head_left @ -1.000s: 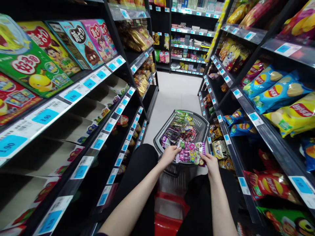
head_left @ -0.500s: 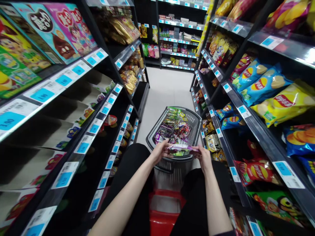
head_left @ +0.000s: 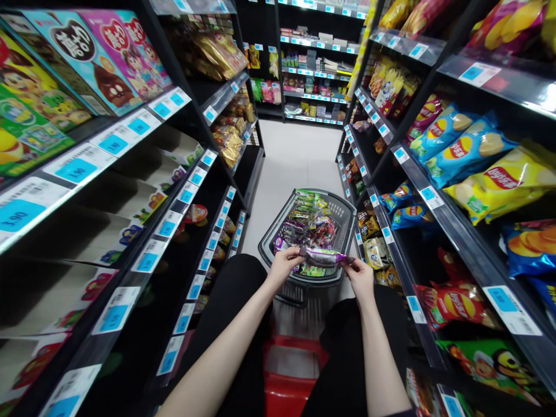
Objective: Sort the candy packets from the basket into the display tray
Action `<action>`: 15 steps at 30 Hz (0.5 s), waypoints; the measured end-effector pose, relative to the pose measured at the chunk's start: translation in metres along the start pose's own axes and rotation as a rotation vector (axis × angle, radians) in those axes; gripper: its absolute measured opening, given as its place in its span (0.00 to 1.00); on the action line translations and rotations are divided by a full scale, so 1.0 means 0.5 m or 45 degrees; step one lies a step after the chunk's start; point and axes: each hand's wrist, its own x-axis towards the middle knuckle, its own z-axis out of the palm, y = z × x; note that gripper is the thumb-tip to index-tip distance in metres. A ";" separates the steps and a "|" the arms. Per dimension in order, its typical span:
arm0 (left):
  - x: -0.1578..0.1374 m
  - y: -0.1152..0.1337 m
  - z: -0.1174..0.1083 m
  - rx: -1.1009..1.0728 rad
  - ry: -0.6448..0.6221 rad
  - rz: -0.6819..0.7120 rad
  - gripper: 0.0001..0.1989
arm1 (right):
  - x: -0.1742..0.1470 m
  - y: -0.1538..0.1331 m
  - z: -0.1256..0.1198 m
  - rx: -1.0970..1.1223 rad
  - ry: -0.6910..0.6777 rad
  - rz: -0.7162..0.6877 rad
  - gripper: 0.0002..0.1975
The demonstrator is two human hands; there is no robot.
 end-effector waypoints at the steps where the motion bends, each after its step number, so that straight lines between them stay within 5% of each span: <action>1: -0.001 0.000 -0.001 -0.005 0.005 0.018 0.07 | -0.002 -0.005 0.001 0.011 -0.006 -0.024 0.08; 6: -0.007 0.002 0.003 -0.121 -0.036 -0.010 0.09 | -0.017 -0.026 0.002 0.003 -0.026 -0.293 0.06; 9: -0.008 0.005 0.002 -0.257 -0.005 -0.138 0.17 | -0.017 -0.022 0.005 -0.256 0.043 -0.436 0.11; 15: 0.001 0.005 -0.015 -0.086 0.132 -0.190 0.19 | -0.002 0.046 0.065 -1.144 -0.014 -0.074 0.17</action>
